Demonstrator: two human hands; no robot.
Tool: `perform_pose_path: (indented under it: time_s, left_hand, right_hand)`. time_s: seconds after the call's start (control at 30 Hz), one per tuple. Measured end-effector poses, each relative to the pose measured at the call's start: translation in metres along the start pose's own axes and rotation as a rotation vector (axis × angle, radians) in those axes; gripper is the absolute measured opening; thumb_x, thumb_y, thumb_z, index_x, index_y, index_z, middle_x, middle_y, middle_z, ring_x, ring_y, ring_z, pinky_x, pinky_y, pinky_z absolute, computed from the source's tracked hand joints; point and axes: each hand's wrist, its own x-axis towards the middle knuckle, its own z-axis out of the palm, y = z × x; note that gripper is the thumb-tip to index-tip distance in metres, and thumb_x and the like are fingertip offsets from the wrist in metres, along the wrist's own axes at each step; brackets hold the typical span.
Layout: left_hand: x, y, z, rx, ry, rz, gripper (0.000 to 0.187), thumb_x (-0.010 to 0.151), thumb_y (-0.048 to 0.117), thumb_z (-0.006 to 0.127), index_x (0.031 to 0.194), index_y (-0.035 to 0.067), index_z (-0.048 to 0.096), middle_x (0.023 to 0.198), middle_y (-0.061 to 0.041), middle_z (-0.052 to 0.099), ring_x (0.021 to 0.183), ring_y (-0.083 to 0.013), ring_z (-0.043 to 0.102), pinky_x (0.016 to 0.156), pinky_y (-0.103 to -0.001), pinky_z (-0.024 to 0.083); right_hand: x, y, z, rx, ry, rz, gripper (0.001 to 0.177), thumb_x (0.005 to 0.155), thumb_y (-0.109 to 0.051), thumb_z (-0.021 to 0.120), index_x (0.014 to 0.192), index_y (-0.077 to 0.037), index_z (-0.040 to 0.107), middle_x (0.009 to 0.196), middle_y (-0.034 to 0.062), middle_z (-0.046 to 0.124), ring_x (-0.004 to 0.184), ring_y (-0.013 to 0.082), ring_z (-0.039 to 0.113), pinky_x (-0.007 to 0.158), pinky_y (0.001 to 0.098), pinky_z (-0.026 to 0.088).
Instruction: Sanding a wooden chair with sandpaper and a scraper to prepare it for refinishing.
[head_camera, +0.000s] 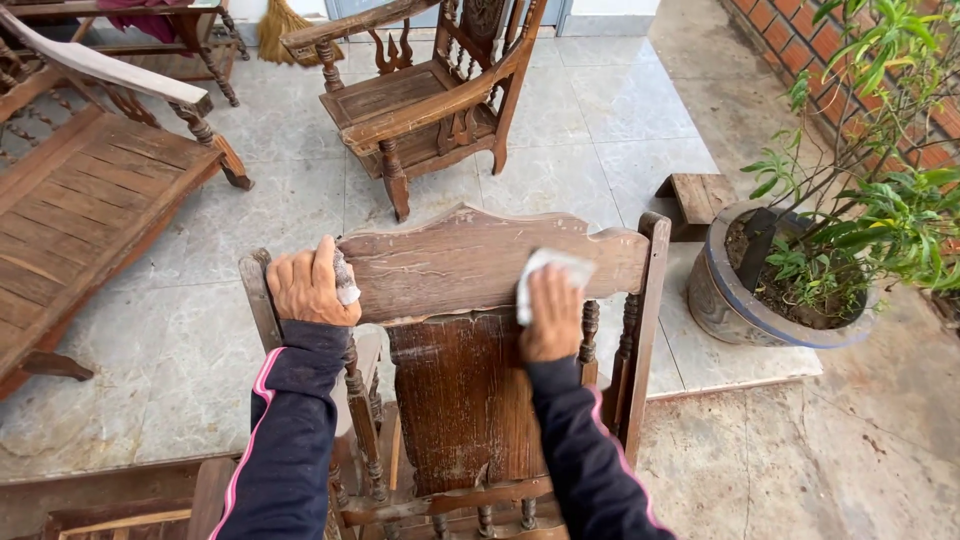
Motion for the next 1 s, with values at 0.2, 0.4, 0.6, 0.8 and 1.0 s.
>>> perform_pose_path:
  time_s: [0.2, 0.4, 0.6, 0.8, 1.0]
  left_hand:
    - [0.0, 0.001, -0.002, 0.033, -0.016, 0.001, 0.045, 0.092, 0.018, 0.066, 0.133, 0.001, 0.063, 0.105, -0.017, 0.062, 0.101, -0.0361, 0.059, 0.107, -0.054, 0.043]
    - [-0.002, 0.003, -0.003, 0.046, -0.041, 0.009, 0.044, 0.094, 0.017, 0.067, 0.134, -0.001, 0.063, 0.107, -0.018, 0.062, 0.103, -0.0372, 0.059, 0.108, -0.054, 0.043]
    - [-0.007, 0.0, 0.001, 0.06, -0.058, 0.004, 0.046, 0.1, 0.016, 0.067, 0.141, -0.001, 0.058, 0.115, -0.017, 0.064, 0.108, -0.0366, 0.06, 0.113, -0.057, 0.041]
    - [-0.01, 0.001, 0.002, 0.067, -0.072, -0.012, 0.048, 0.096, 0.017, 0.066, 0.14, -0.001, 0.058, 0.111, -0.018, 0.062, 0.105, -0.0373, 0.059, 0.113, -0.059, 0.04]
    - [-0.004, 0.009, -0.005, 0.071, -0.066, -0.022, 0.047, 0.095, 0.016, 0.067, 0.139, 0.001, 0.059, 0.112, -0.019, 0.06, 0.108, -0.0379, 0.059, 0.113, -0.059, 0.039]
  right_hand:
    - [0.047, 0.055, -0.064, 0.082, 0.043, 0.052, 0.078, 0.074, 0.02, 0.05, 0.15, 0.007, 0.047, 0.155, 0.0315, 0.046, 0.146, 0.0473, 0.043, 0.123, 0.0537, 0.036]
    - [-0.028, 0.097, -0.052, 0.196, 0.016, -0.053, 0.072, 0.068, 0.011, 0.046, 0.138, 0.003, 0.06, 0.151, 0.0242, 0.05, 0.146, 0.0425, 0.042, 0.126, 0.051, 0.028]
    - [0.07, 0.12, -0.063, 0.246, -0.061, -0.232, 0.068, 0.079, 0.013, 0.045, 0.145, 0.003, 0.055, 0.153, 0.0234, 0.051, 0.15, 0.0349, 0.04, 0.127, 0.0496, 0.028]
    - [-0.003, 0.118, -0.062, 0.378, -0.012, -0.279, 0.065, 0.088, 0.015, 0.046, 0.149, -0.005, 0.053, 0.155, 0.0166, 0.05, 0.153, 0.0278, 0.04, 0.129, 0.0446, 0.027]
    - [0.053, 0.116, -0.058, 0.363, -0.008, -0.111, 0.083, 0.073, 0.027, 0.04, 0.15, 0.0, 0.053, 0.156, 0.0232, 0.051, 0.152, 0.0335, 0.043, 0.131, 0.0482, 0.027]
